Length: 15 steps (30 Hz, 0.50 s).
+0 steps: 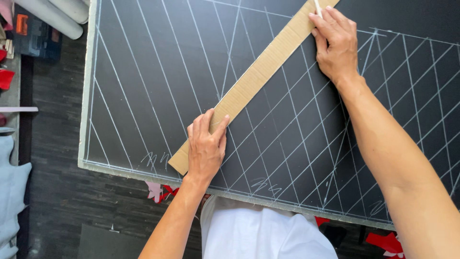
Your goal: The person uses a long cardboard ruler and a white marker to draw straight lines on a large black surface. They repeatedly reposition the ruler and draw lines in various directions, creating a grid-like pattern.
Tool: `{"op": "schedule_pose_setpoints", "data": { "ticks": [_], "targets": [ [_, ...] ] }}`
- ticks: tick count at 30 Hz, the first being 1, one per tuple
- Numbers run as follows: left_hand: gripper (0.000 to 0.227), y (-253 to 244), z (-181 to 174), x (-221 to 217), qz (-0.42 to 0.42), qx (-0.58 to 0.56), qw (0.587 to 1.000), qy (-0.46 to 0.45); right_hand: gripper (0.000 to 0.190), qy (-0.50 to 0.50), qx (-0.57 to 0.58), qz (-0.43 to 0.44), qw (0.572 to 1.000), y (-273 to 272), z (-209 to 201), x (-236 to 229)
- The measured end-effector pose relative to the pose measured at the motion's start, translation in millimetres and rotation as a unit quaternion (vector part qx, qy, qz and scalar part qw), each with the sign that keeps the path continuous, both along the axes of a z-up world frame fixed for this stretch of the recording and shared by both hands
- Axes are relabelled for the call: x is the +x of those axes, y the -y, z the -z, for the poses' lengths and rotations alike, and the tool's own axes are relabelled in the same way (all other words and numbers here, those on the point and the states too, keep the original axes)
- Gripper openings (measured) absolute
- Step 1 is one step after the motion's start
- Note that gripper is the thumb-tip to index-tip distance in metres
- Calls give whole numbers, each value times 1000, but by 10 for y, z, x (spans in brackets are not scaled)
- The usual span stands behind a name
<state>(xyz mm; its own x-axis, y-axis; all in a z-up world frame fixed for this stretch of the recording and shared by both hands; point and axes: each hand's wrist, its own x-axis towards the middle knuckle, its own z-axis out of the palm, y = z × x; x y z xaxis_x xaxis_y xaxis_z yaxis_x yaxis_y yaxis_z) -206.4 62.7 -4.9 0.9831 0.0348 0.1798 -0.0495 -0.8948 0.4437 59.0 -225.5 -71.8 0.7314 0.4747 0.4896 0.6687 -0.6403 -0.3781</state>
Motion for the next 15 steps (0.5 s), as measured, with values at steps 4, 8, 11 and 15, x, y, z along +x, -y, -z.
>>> {"op": "schedule_pose_setpoints", "data": {
  "ticks": [4,8,11,15],
  "targets": [
    [42,-3,-13,-4,5,10,1000,4,37,-18,14,0,1000,-40,-34,-9],
    [42,-2,-22,2,10,13,1000,4,33,-25,26,0,999,-51,-61,-9],
    [43,5,-24,6,10,16,1000,4,34,-29,30,-1,999,-51,-73,-4],
    [43,-1,-22,-1,10,15,1000,2,33,-30,35,9,999,-78,-74,-19]
  ]
}}
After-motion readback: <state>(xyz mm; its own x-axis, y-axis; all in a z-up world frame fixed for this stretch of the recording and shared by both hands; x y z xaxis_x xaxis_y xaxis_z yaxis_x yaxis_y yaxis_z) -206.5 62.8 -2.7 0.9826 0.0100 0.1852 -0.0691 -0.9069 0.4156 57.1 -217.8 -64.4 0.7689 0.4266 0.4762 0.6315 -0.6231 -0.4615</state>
